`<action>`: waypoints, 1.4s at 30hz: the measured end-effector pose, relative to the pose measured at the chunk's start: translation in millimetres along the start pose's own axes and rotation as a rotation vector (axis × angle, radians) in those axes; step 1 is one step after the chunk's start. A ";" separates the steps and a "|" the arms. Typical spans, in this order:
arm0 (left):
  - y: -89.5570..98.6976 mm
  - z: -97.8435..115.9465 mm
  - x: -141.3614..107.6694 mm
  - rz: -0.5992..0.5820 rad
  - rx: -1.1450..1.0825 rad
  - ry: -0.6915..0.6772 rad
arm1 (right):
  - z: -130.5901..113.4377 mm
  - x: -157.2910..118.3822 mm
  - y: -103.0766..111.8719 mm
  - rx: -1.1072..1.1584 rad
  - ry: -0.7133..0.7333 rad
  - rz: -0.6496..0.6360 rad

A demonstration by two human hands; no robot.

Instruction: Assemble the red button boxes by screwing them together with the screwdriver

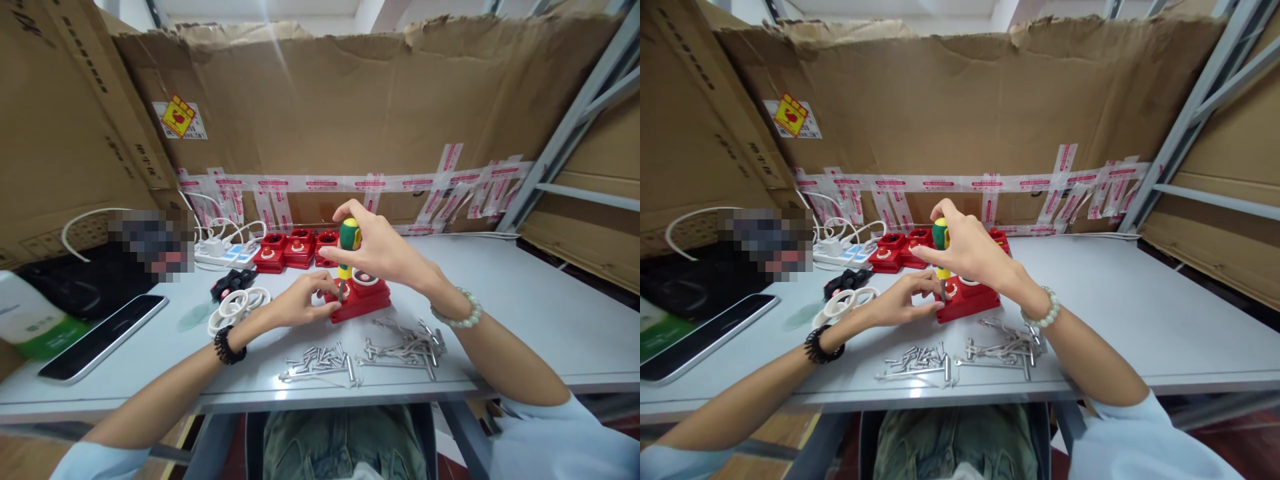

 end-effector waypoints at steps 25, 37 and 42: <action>-11.0 15.3 -10.9 -0.340 -0.216 0.113 | -18.9 -4.8 22.9 0.237 0.182 0.223; -6.8 19.8 -10.2 -0.289 -0.029 0.053 | -6.1 1.1 8.2 0.118 0.153 0.219; 25.7 -9.1 -5.6 0.032 0.155 0.146 | 11.0 7.5 -7.6 0.091 0.140 0.236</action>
Point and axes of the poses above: each hand's wrist, its own x-axis towards the middle knuckle, its own y-axis out of the back of the hand, z = x × y, the point moved 6 cm from there along x, towards the middle knuckle, and after that the axes turned 5 degrees about x, right-handed, at the moved point
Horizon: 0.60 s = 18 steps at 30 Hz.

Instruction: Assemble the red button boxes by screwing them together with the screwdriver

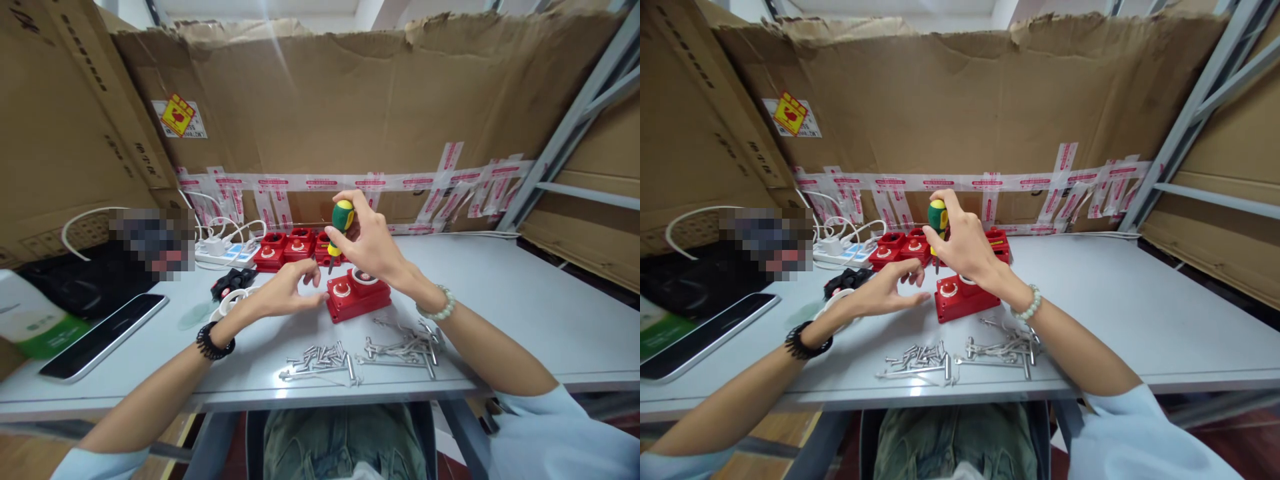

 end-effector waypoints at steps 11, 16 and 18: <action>-46.2 -19.8 2.5 -0.124 -0.111 0.137 | 15.7 -0.8 -12.7 -0.042 -0.029 -0.039; -46.6 -15.3 2.5 -0.110 -0.102 0.128 | 13.6 -0.7 -10.9 -0.028 -0.042 -0.036; -46.0 -14.0 2.7 -0.095 -0.116 0.122 | 13.3 -0.7 -11.1 -0.029 -0.048 -0.045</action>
Point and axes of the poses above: each hand's wrist, its own x-axis towards the middle knuckle, its own y-axis out of the back of the hand, z = x × y, the point moved 6 cm from there along x, towards the middle knuckle, and after that the axes turned 5 degrees about x, right-handed, at the moved point
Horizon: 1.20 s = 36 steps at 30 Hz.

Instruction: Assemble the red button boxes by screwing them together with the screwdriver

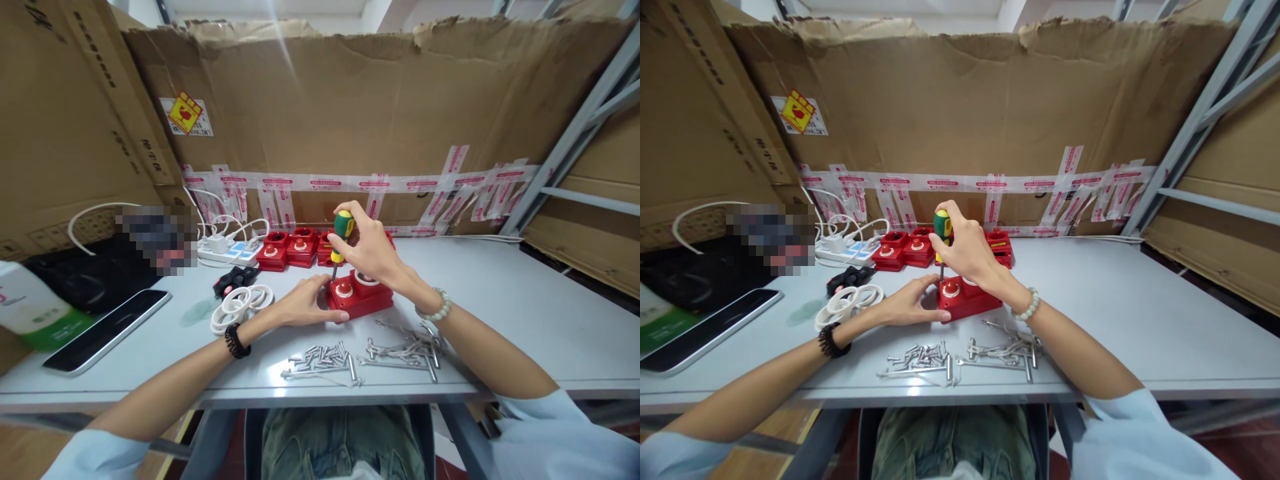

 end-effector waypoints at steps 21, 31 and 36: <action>1.6 8.7 3.1 0.047 0.051 -0.035 | -6.3 3.5 -8.2 -0.072 -0.003 -0.086; -0.5 6.6 4.7 0.069 0.185 -0.020 | -3.1 28.1 -11.1 0.152 0.067 -0.436; 0.9 7.4 4.4 0.068 0.168 -0.019 | -11.2 27.4 -7.0 -0.457 -0.005 -0.106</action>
Point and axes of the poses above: each hand's wrist, its own x-axis towards the middle knuckle, its own y-axis out of the back of the hand, z = x × y, the point moved 6 cm from there along x, towards the middle knuckle, and after that the axes turned 5 degrees about x, right-handed, at the moved point
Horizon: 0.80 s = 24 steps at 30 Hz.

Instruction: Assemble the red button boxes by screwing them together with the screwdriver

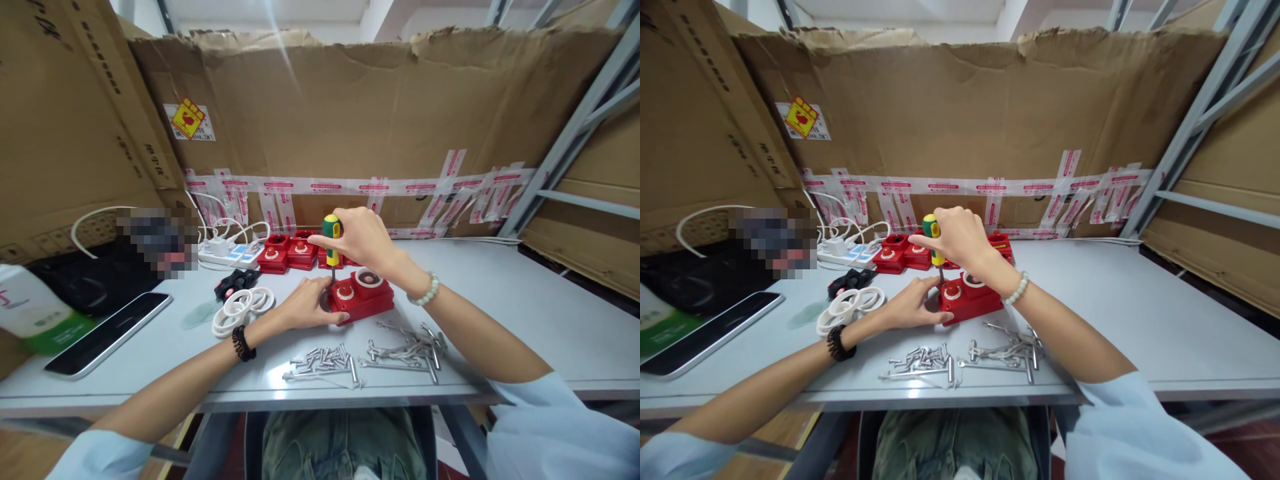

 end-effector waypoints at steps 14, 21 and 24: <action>10.9 0.9 0.3 0.053 -0.217 -0.083 | -0.1 0.9 0.4 0.380 0.144 -0.233; 13.2 -16.6 21.7 0.206 -0.565 -0.053 | 5.0 -6.2 -1.6 0.407 0.112 -0.178; 11.9 -22.9 26.0 0.247 -0.575 -0.053 | 8.7 -7.6 -0.6 0.338 0.066 -0.127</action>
Point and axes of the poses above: each hand's wrist, its own x-axis towards the middle knuckle, its own y-axis out of the back of the hand, z = x × y, the point moved 6 cm from there along x, towards the middle knuckle, and after that the axes turned 5 degrees about x, right-handed, at the moved point
